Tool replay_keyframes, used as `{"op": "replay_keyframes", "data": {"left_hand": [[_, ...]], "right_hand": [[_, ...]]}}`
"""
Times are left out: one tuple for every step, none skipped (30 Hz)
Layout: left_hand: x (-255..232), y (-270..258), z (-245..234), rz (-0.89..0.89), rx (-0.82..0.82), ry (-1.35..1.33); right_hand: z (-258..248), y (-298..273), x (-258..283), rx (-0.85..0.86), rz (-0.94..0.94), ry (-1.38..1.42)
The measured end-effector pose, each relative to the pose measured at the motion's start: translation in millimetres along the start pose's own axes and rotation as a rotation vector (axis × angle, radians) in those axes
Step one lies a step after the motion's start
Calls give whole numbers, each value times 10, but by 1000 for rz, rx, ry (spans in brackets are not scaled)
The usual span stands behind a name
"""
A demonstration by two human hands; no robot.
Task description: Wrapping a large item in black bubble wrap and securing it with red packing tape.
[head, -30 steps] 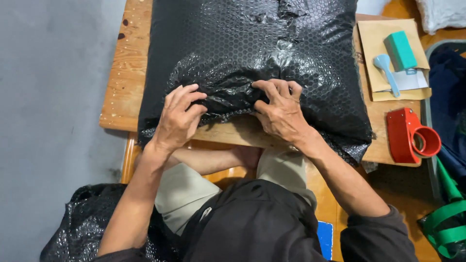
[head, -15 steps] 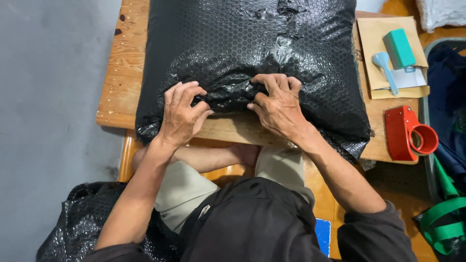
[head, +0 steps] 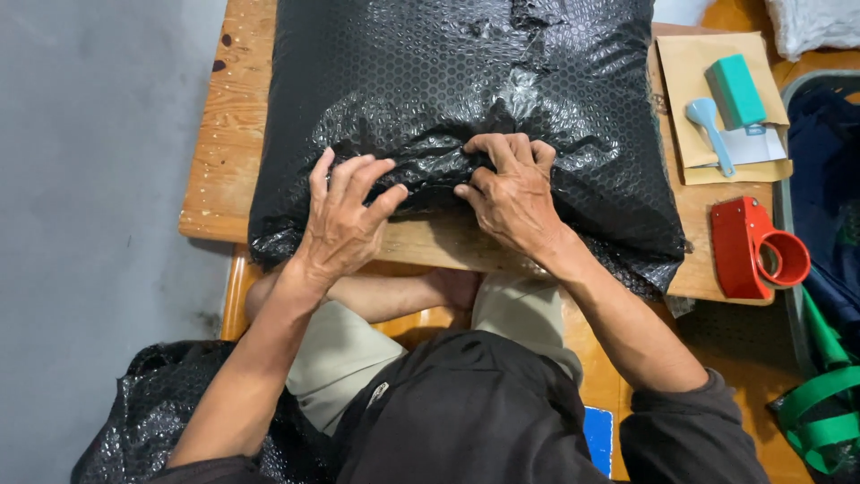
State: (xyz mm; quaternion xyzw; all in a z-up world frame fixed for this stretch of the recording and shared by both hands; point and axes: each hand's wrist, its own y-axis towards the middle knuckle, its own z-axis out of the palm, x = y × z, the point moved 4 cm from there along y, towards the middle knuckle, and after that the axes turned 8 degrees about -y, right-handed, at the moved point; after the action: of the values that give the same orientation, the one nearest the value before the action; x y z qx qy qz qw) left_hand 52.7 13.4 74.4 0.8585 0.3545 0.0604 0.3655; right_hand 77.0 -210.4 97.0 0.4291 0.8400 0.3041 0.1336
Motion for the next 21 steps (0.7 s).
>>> {"op": "replay_keyframes", "data": {"left_hand": [[-41, 19, -10, 44, -13, -17], [-81, 36, -24, 84, -21, -37], [-78, 69, 5, 82, -18, -38], [-85, 98, 31, 95, -37, -55], [-93, 125, 57, 108, -55, -73], [-80, 131, 75, 108, -55, -76], [-64, 141, 90, 98, -67, -84], [-46, 165, 107, 92, -78, -91], [-50, 182, 131, 96, -78, -96], [-38, 190, 146, 60, -91, -96], [-26, 194, 159, 24, -104, -97], [-23, 198, 186, 25, -103, -99], [-6, 199, 207, -5, -116, -121], [8, 190, 226, -36, -127, -142], [-2, 207, 218, -37, -125, -143], [4, 229, 217, -78, -118, -167], [9, 252, 217, -120, -111, -190], [10, 267, 220, -116, -111, -194], [20, 282, 227, -135, -101, -185], [25, 283, 233, -155, -89, -179], [18, 282, 226, -153, -88, -183]], "right_hand": [[0, -2, -1, -6, -1, -4], [2, -1, -1, -7, 0, -4], [6, -2, -3, -5, 1, -1], [11, -9, -5, 0, -2, -6], [15, -17, -7, 5, -5, -11], [14, -18, -6, 8, -3, -13], [15, -18, -9, 20, -3, -2], [11, -18, -17, 30, 0, 7], [12, -15, -28, 29, 4, 4], [22, -14, -28, 34, 4, 10], [32, -15, -27, 38, 3, 15], [36, -19, -39, 38, 5, 14], [41, -24, -47, 40, 2, 20], [49, -33, -49, 43, -1, 28], [47, -46, -58, 45, 1, 29], [39, -59, -60, 40, -25, 23], [29, -73, -64, 35, -50, 17], [-46, -100, -47, 34, -47, 13], [-121, -127, -20, 32, -69, -20], [-194, -164, 17, 32, -89, -51], [-283, -243, 73, 34, -86, -54]]}}
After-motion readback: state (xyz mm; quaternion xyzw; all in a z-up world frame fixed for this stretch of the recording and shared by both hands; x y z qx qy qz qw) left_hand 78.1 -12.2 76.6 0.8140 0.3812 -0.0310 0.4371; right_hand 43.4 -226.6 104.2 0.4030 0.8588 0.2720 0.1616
